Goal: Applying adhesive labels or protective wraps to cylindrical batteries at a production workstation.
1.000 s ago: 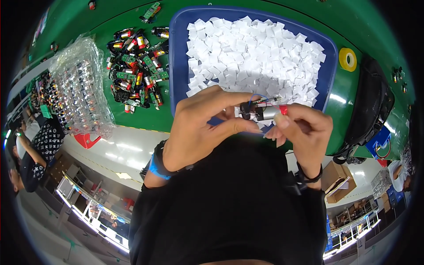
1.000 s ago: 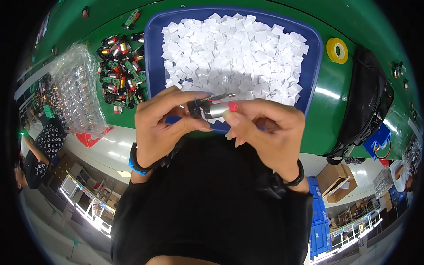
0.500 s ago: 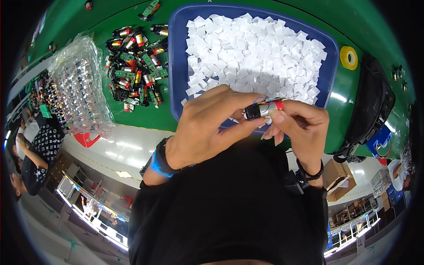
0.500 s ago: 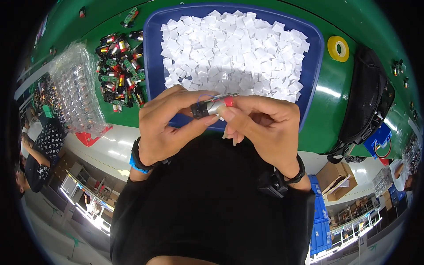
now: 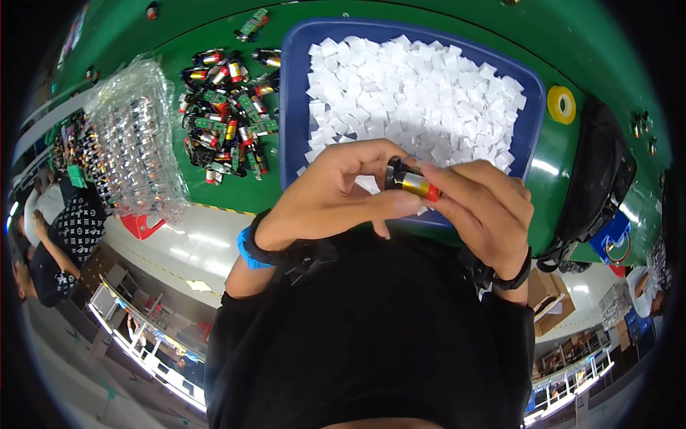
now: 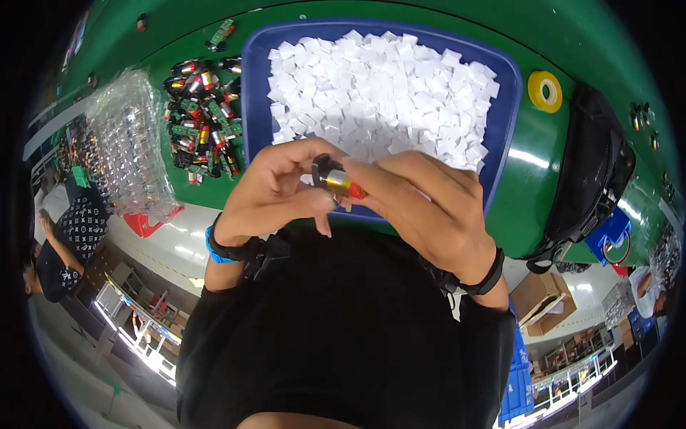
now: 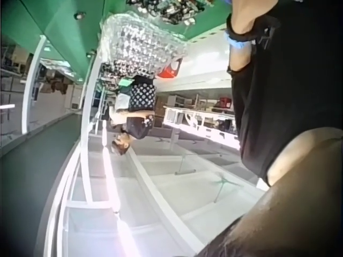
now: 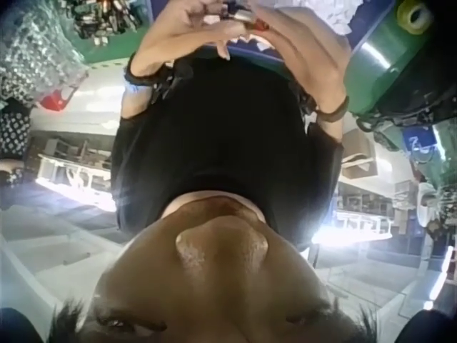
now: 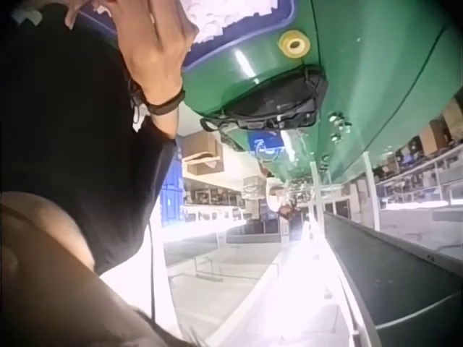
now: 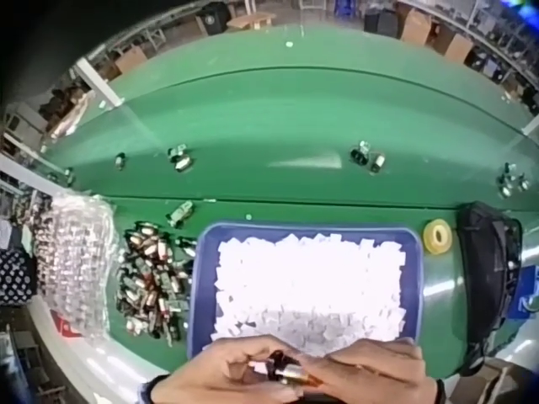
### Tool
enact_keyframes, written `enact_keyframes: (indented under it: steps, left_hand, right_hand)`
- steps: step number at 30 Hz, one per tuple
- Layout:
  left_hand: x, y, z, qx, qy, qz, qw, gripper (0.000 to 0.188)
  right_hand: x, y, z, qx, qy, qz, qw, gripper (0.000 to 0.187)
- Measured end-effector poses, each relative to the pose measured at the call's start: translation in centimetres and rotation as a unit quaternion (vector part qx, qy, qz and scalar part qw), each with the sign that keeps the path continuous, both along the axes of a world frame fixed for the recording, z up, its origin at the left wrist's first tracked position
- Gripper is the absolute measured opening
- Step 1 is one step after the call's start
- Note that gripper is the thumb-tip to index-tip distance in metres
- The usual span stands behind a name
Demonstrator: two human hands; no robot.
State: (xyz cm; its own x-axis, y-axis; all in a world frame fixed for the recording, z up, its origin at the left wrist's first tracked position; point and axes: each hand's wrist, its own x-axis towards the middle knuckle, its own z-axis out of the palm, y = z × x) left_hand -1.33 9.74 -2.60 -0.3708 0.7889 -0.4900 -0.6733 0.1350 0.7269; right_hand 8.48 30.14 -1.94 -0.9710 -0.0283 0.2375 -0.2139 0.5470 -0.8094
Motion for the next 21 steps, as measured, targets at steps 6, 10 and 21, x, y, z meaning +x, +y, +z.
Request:
enact_keyframes:
  steps: [6,10,21]
  left_hand:
    - [-1.2,1.1,1.2,-0.075,0.105,-0.047,0.99,0.022]
    - [-3.1,1.7,0.9,-0.05,0.143,-0.05,0.987,0.019]
    - [-25.0,5.0,-6.2,-0.183,0.438,-0.094,0.875,0.047]
  right_hand:
    - [-1.0,0.7,-0.8,0.026,0.017,0.003,1.0,0.043]
    - [-1.4,0.8,1.0,0.148,0.024,0.024,0.988,0.04]
    - [-2.3,0.3,1.1,0.022,-0.143,-0.061,0.988,0.069]
